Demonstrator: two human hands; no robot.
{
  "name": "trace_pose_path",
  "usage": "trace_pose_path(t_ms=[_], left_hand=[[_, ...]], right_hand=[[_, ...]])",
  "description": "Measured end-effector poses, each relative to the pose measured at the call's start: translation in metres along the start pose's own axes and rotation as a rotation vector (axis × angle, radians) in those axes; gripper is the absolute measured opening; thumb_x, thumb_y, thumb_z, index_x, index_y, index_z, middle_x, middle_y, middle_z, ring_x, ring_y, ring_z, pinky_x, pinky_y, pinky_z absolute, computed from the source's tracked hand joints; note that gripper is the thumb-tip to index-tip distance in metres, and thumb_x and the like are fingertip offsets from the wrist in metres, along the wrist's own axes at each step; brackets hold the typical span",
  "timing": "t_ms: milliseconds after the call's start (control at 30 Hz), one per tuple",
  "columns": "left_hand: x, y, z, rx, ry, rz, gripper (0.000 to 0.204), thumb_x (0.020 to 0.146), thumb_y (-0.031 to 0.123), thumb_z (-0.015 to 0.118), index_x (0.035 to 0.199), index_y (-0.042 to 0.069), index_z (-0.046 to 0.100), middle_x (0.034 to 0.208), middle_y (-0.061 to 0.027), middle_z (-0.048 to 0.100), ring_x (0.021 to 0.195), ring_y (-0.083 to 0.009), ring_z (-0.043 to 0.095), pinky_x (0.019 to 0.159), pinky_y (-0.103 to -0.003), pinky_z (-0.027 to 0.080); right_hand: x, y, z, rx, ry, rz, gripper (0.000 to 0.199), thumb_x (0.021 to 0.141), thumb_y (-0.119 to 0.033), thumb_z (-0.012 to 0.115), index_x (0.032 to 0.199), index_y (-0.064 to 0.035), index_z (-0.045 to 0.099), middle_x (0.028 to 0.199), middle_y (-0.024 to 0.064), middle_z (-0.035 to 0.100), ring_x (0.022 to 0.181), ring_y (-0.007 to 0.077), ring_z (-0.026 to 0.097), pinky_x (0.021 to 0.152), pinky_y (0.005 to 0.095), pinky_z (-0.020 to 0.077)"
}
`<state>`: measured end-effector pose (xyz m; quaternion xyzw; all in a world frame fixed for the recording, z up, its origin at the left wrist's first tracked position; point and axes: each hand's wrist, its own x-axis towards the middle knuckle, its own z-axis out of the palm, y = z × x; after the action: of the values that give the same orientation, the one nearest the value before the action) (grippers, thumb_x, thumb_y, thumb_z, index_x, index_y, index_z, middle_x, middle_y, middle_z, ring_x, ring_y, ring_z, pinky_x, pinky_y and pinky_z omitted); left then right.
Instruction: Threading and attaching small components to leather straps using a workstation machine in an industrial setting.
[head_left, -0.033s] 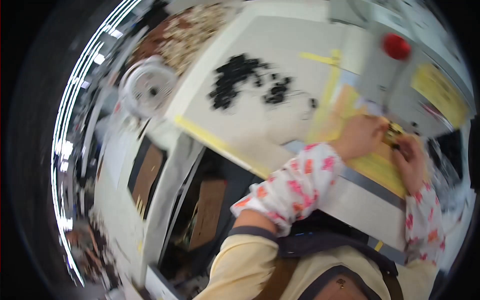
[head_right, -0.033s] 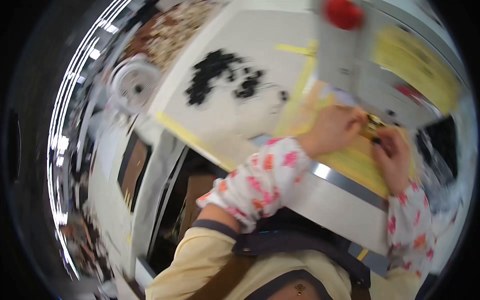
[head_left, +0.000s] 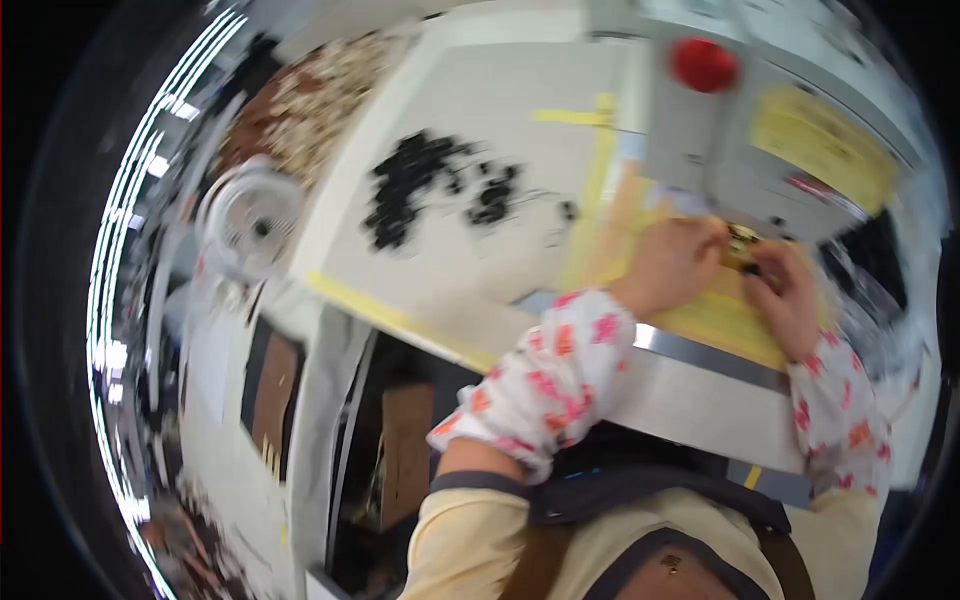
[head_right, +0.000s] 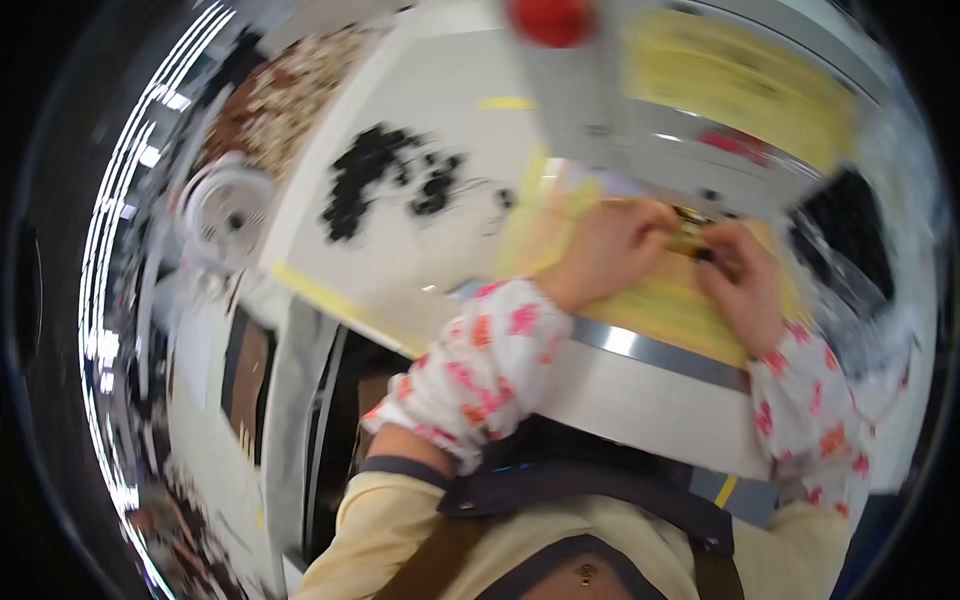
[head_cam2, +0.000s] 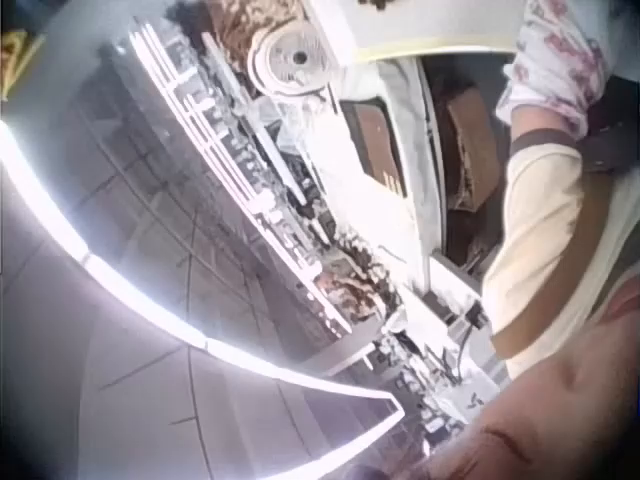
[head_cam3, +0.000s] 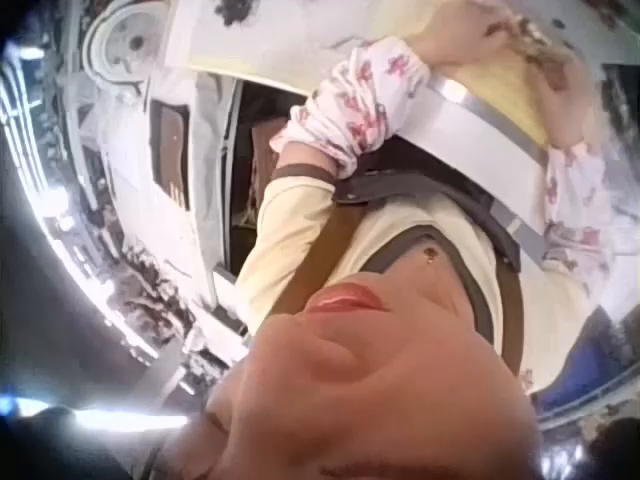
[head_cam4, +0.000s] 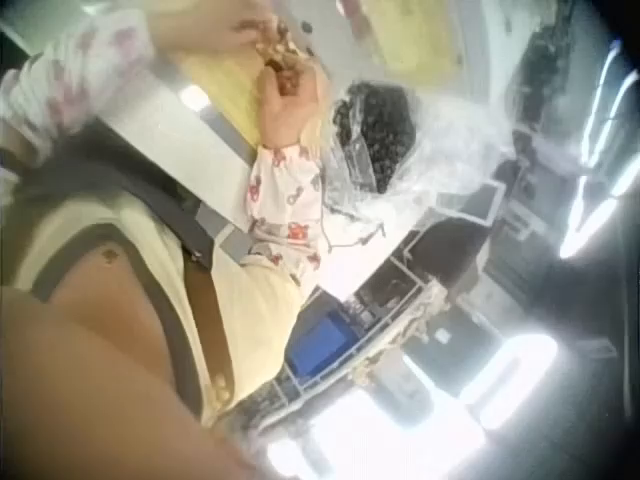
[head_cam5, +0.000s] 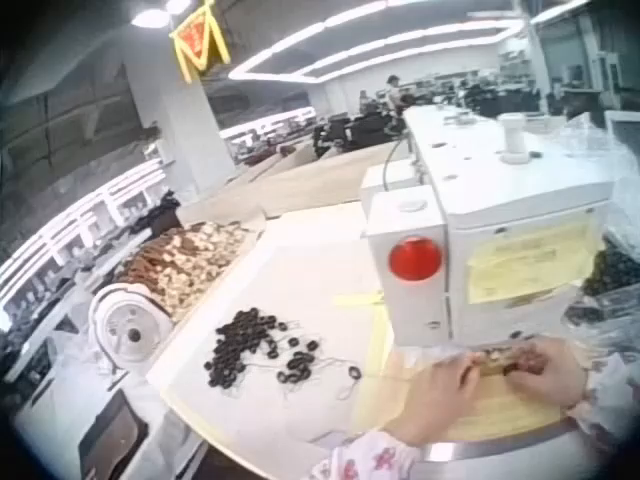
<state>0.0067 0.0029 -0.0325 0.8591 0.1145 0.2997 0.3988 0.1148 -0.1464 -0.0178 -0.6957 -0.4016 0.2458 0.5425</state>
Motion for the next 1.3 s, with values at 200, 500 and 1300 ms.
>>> trace_pose_path(t_ms=[200, 500, 1300], left_hand=[[0.015, 0.015, -0.003, -0.109, -0.396, -0.108, 0.015, 0.076, 0.009, 0.052, 0.085, 0.001, 0.062, 0.059, -0.0053, 0.055, 0.053, -0.0097, 0.051, 0.049, -0.023, 0.039], [0.017, 0.025, 0.002, -0.248, -0.473, -0.232, 0.019, 0.080, 0.016, 0.058, 0.083, -0.002, 0.060, 0.060, 0.0022, 0.052, 0.053, -0.0034, 0.043, 0.048, -0.018, 0.034], [0.021, 0.020, 0.006, -0.192, -0.530, -0.292, 0.016, 0.080, 0.014, 0.061, 0.084, -0.002, 0.061, 0.056, 0.0010, 0.051, 0.050, -0.0049, 0.042, 0.047, -0.021, 0.035]], right_hand=[[-0.009, 0.007, -0.016, -0.063, 0.164, -0.155, 0.030, 0.069, 0.001, 0.064, 0.098, -0.0006, 0.055, 0.085, 0.0046, 0.059, 0.074, 0.0106, 0.055, 0.068, 0.0235, 0.0460], [-0.016, 0.002, -0.009, -0.196, 0.147, -0.321, 0.026, 0.071, 0.003, 0.061, 0.096, -0.0022, 0.054, 0.085, 0.0078, 0.058, 0.074, 0.0173, 0.058, 0.066, 0.0280, 0.0473], [-0.002, 0.014, -0.008, -0.328, 0.162, -0.435, 0.011, 0.069, -0.001, 0.061, 0.078, -0.0008, 0.055, 0.073, 0.0100, 0.056, 0.064, 0.0243, 0.058, 0.057, 0.0304, 0.0473]])
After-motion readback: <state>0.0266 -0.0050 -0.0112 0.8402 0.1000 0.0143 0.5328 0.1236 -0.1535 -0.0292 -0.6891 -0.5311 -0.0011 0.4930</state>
